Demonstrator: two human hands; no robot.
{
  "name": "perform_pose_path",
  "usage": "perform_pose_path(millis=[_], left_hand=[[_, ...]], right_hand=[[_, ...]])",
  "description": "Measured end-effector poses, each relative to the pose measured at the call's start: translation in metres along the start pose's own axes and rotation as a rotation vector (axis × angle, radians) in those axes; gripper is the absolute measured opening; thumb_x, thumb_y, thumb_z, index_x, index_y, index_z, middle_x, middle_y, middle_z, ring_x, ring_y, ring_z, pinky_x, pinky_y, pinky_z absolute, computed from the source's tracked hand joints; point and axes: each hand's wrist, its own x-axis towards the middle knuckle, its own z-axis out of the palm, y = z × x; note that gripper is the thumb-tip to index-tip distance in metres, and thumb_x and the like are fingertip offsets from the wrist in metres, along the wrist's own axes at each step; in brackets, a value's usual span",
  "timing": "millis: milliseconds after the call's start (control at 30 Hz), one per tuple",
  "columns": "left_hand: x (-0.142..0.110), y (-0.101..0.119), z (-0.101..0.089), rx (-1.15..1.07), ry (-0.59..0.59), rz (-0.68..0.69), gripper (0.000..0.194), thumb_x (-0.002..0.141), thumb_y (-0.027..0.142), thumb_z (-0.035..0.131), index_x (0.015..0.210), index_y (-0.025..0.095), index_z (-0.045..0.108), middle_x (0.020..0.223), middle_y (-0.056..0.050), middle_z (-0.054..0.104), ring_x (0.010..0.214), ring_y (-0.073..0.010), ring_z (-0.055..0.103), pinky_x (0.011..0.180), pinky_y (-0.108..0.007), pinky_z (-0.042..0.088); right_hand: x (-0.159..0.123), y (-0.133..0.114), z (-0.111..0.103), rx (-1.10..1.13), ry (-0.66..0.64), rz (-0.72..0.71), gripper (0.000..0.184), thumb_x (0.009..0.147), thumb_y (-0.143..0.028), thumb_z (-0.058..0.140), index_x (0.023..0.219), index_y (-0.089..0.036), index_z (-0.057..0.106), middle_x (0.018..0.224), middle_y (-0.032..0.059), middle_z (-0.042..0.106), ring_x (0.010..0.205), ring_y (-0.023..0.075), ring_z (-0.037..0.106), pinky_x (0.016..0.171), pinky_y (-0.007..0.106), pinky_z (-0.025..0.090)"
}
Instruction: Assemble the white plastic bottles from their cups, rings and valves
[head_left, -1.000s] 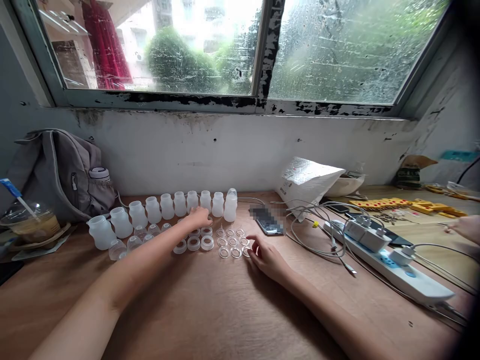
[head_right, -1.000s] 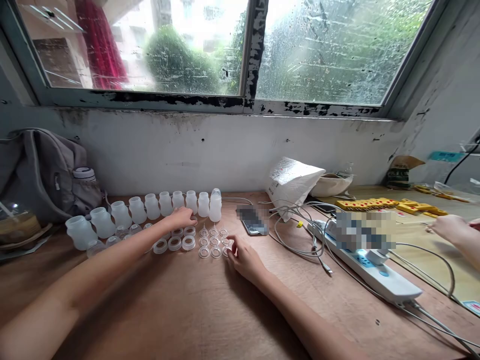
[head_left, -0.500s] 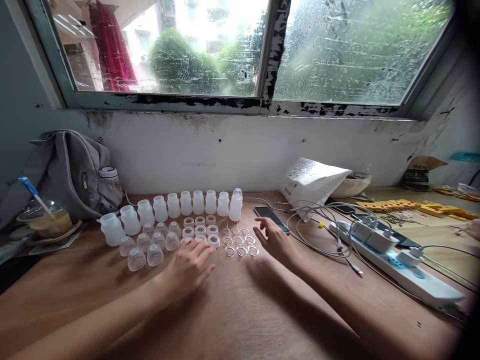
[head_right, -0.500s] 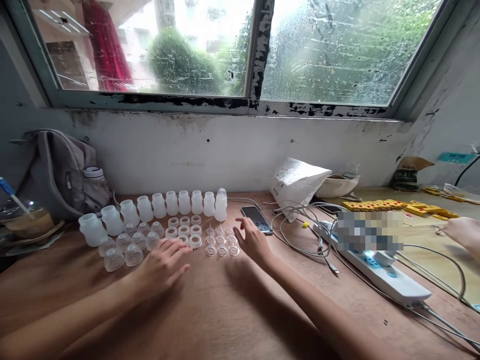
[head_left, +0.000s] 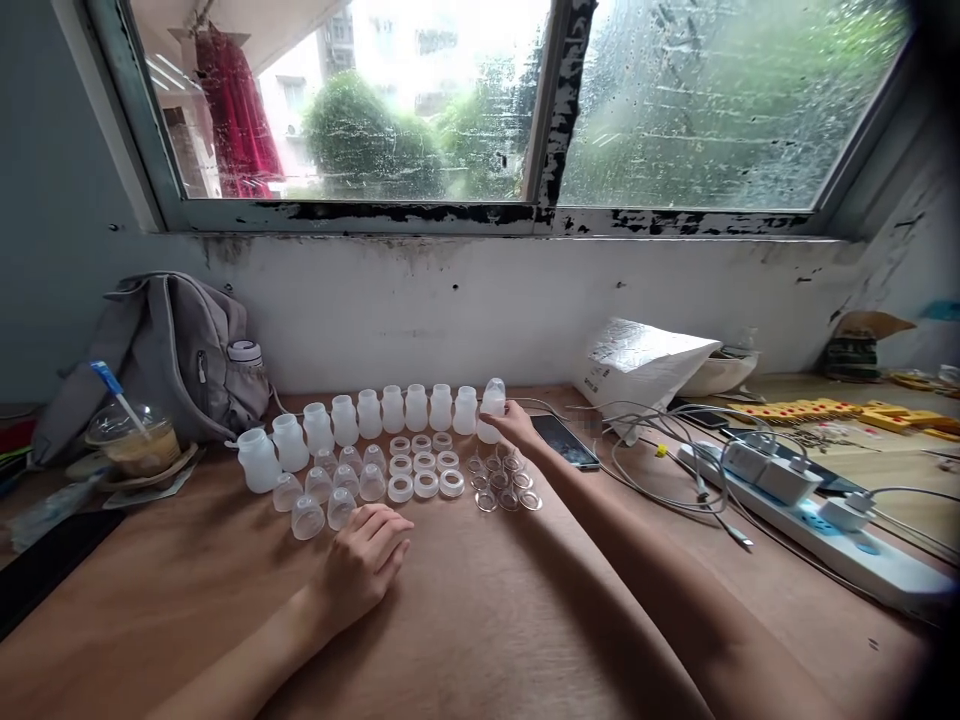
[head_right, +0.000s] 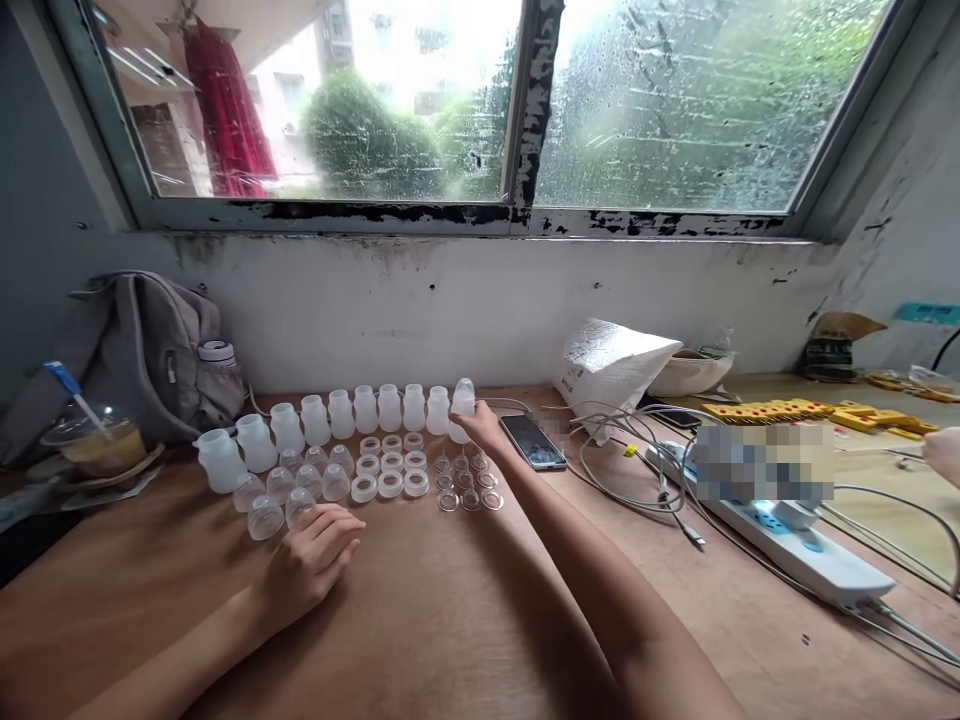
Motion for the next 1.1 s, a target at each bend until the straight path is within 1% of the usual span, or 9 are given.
perform_pose_path(millis=[133,200,267,367,433,533,700,867,1100], left_hand=[[-0.002,0.005,-0.003,-0.007,0.018,0.039,0.024,0.08,0.014,0.047,0.103,0.017,0.052,0.094,-0.006,0.059,0.094,-0.0186,0.053,0.083,-0.033,0.044],[-0.003,0.008,-0.005,0.012,0.035,0.068,0.03,0.08,0.017,0.05,0.11,0.018,0.048,0.1,-0.007,0.057,0.098,-0.0198,0.051,0.086,-0.034,0.043],[-0.005,0.01,-0.007,0.034,0.075,0.07,0.038,0.078,0.02,0.053,0.115,0.019,0.044,0.107,-0.009,0.053,0.103,-0.0217,0.048,0.089,-0.037,0.041],[-0.009,0.014,-0.009,0.012,0.147,0.02,0.045,0.076,0.023,0.057,0.117,0.02,0.039,0.115,-0.011,0.046,0.11,-0.0239,0.044,0.091,-0.039,0.04],[-0.01,0.016,-0.009,-0.066,0.139,-0.033,0.048,0.075,0.026,0.058,0.118,0.019,0.038,0.118,-0.012,0.044,0.112,-0.0244,0.043,0.091,-0.039,0.04],[-0.009,0.02,-0.008,-0.241,0.026,-0.11,0.053,0.074,0.031,0.06,0.119,0.019,0.037,0.118,-0.012,0.046,0.108,-0.0237,0.047,0.087,-0.035,0.045],[0.0,0.026,-0.012,-0.496,-0.182,-0.294,0.034,0.074,0.032,0.06,0.105,0.02,0.052,0.093,-0.004,0.061,0.082,-0.0164,0.058,0.071,-0.027,0.049],[0.007,0.029,-0.022,-0.692,-0.203,-0.49,0.035,0.069,0.035,0.065,0.099,0.016,0.059,0.086,-0.005,0.063,0.074,-0.0163,0.059,0.064,-0.026,0.049],[0.016,0.033,-0.034,-0.739,-0.238,-0.557,0.035,0.067,0.035,0.067,0.096,0.017,0.06,0.087,-0.004,0.064,0.074,-0.0165,0.06,0.063,-0.026,0.05]], right_hand=[[-0.027,-0.01,-0.01,0.125,0.163,-0.116,0.056,0.07,-0.052,0.053,0.109,-0.015,0.037,0.101,0.0124,0.058,0.087,0.0233,0.057,0.071,0.033,0.045],[-0.05,-0.019,-0.021,0.186,0.196,-0.321,0.057,0.071,-0.05,0.055,0.112,-0.016,0.035,0.096,0.0101,0.06,0.085,0.0223,0.058,0.069,0.033,0.046],[-0.079,-0.026,-0.031,0.074,0.184,-0.571,0.053,0.07,-0.046,0.059,0.11,-0.017,0.041,0.098,0.0103,0.059,0.086,0.0235,0.056,0.07,0.035,0.045],[-0.126,-0.03,-0.036,-0.199,-0.043,-0.948,0.044,0.072,-0.04,0.06,0.109,-0.02,0.049,0.1,0.0093,0.059,0.091,0.0245,0.052,0.077,0.038,0.042],[-0.152,-0.026,-0.031,-0.303,-0.179,-1.05,0.048,0.074,-0.036,0.059,0.117,-0.019,0.046,0.099,0.0093,0.06,0.089,0.0237,0.052,0.078,0.04,0.042],[-0.177,-0.019,-0.018,-0.337,-0.26,-1.049,0.05,0.076,-0.037,0.057,0.12,-0.017,0.045,0.097,0.0104,0.059,0.084,0.0221,0.051,0.071,0.036,0.044],[-0.183,-0.018,-0.012,-0.331,-0.299,-1.066,0.049,0.076,-0.039,0.056,0.12,-0.017,0.047,0.092,0.0102,0.058,0.081,0.0214,0.051,0.066,0.033,0.044],[-0.181,-0.026,-0.021,-0.271,-0.301,-1.07,0.05,0.075,-0.04,0.057,0.118,-0.016,0.048,0.089,0.01,0.059,0.078,0.0209,0.051,0.062,0.031,0.044],[-0.184,-0.032,-0.028,-0.232,-0.307,-1.075,0.049,0.077,-0.039,0.054,0.12,-0.018,0.046,0.092,0.0109,0.06,0.078,0.0224,0.052,0.064,0.035,0.045]])
